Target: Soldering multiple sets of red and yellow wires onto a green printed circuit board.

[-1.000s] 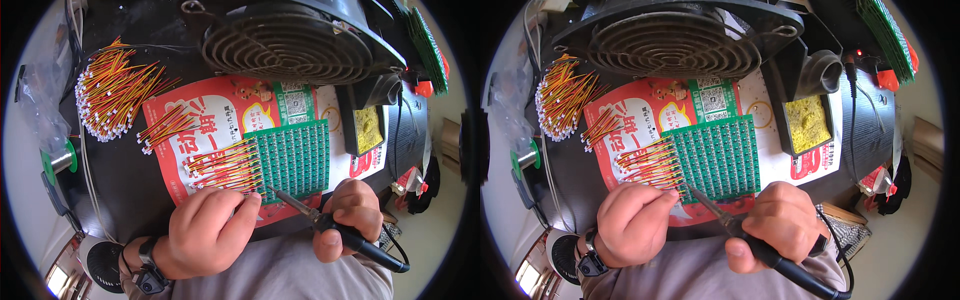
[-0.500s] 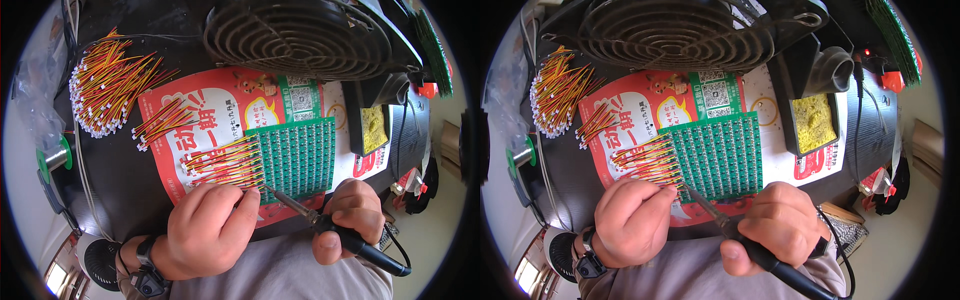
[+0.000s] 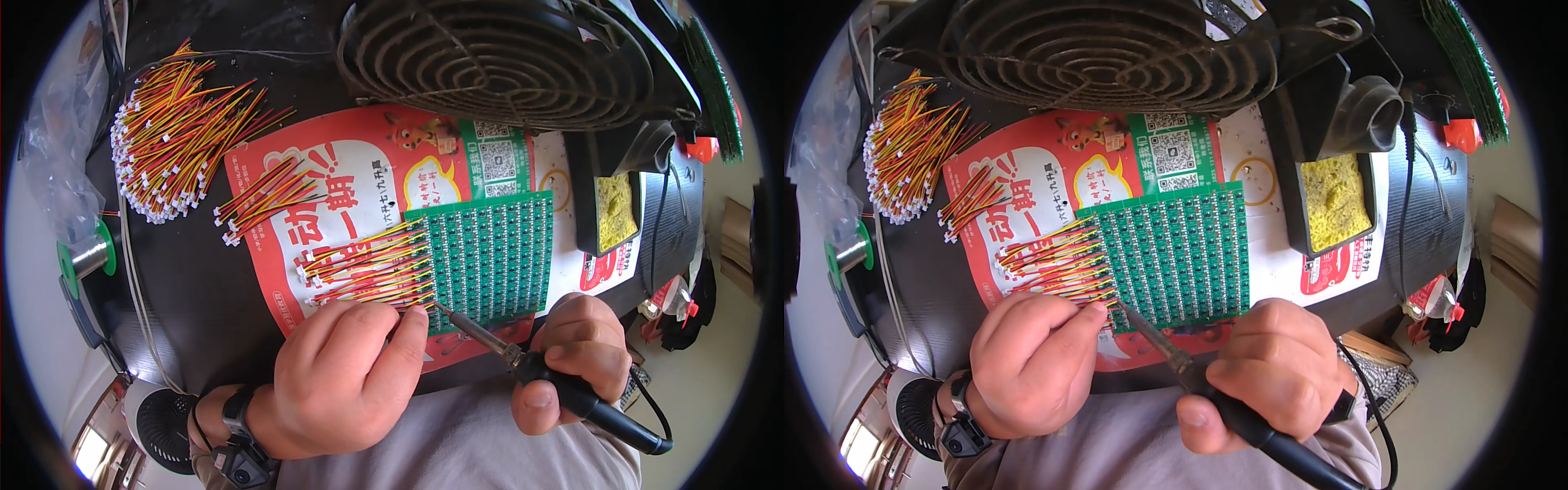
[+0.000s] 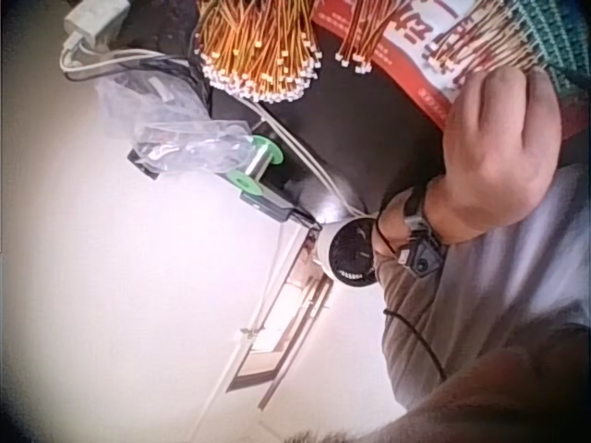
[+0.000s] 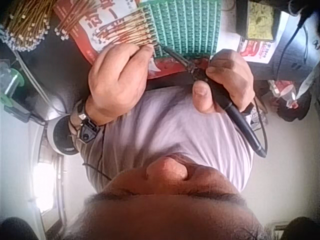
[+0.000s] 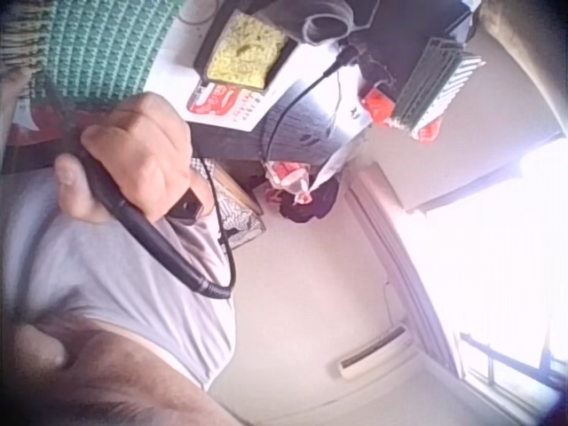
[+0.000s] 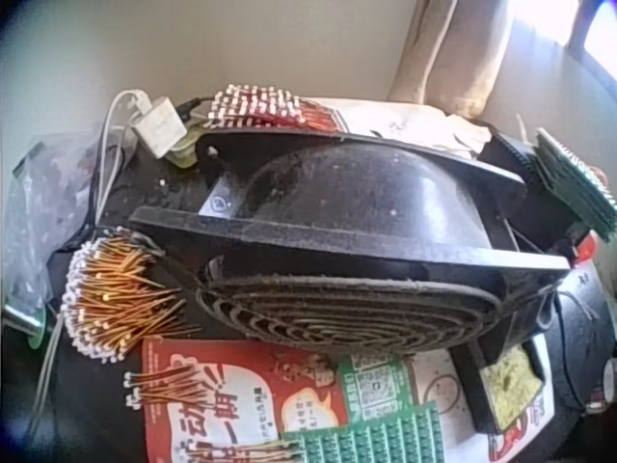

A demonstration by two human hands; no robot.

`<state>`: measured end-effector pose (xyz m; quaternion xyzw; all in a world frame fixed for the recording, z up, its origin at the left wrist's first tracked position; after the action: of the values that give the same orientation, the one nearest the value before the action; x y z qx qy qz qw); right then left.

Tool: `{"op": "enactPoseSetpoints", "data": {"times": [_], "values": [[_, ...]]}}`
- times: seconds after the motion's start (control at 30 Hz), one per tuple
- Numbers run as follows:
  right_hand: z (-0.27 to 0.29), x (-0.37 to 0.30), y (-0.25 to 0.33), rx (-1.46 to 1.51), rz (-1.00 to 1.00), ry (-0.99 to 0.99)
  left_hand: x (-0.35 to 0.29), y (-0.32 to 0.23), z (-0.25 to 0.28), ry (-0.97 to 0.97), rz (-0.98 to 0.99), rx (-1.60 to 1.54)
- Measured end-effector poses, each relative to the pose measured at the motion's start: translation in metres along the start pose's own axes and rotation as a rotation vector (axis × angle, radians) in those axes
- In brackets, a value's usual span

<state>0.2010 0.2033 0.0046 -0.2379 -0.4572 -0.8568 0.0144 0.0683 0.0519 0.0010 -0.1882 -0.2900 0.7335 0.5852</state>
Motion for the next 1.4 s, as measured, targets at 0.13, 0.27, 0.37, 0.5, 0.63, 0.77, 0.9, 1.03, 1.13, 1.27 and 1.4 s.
{"op": "enactPoseSetpoints", "data": {"times": [0.13, 0.27, 0.37, 0.5, 0.63, 0.77, 0.9, 1.03, 1.13, 1.27, 1.4], "values": [[0.0018, -0.0032, -0.0007, 0.031, 0.012, -0.06, -0.0003, -0.0008, -0.0009, 0.008, 0.0, 0.012], [0.0035, -0.0036, -0.0006, 0.029, -0.013, -0.092, 0.0021, -0.0017, -0.0007, 0.001, 0.001, 0.008], [0.0016, -0.0035, -0.0015, 0.035, -0.004, -0.065, -0.0005, -0.0009, -0.0015, -0.013, 0.0, 0.01], [0.0027, -0.0025, 0.0003, 0.023, -0.001, -0.064, -0.0014, -0.0036, -0.0018, -0.103, -0.037, 0.011], [0.0015, -0.0025, 0.0002, 0.026, -0.005, -0.061, -0.0026, -0.0053, -0.0026, -0.075, -0.041, 0.037], [0.0009, -0.0018, -0.0002, 0.018, -0.002, -0.058, -0.0019, -0.0046, -0.004, -0.06, -0.036, 0.021], [-0.0005, -0.0023, -0.0008, 0.009, -0.001, -0.071, -0.0023, -0.0044, -0.0051, -0.059, -0.023, 0.028], [-0.001, -0.0018, -0.001, 0.017, 0.004, -0.071, -0.0023, -0.005, -0.0036, -0.049, -0.017, 0.038], [-0.001, -0.001, -0.0006, 0.018, 0.005, -0.07, -0.002, -0.0057, -0.0034, -0.042, -0.017, 0.036], [-0.0023, -0.0007, -0.001, 0.021, 0.003, -0.077, -0.0024, -0.0051, -0.0046, -0.052, -0.021, 0.049], [0.0, -0.002, -0.0002, 0.013, 0.007, -0.089, -0.0026, -0.0054, -0.0055, -0.051, -0.033, 0.052]]}}
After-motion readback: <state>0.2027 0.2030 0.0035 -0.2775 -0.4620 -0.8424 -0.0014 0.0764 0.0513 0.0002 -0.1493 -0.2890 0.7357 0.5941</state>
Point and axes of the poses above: each hand's wrist, its own x-axis towards the middle knuckle, its own z-axis out of the back of the hand, y = z × x, the point moved 4 cm from there along x, towards the middle knuckle, and after that the axes turned 10 degrees about y, right-handed, at the moved point
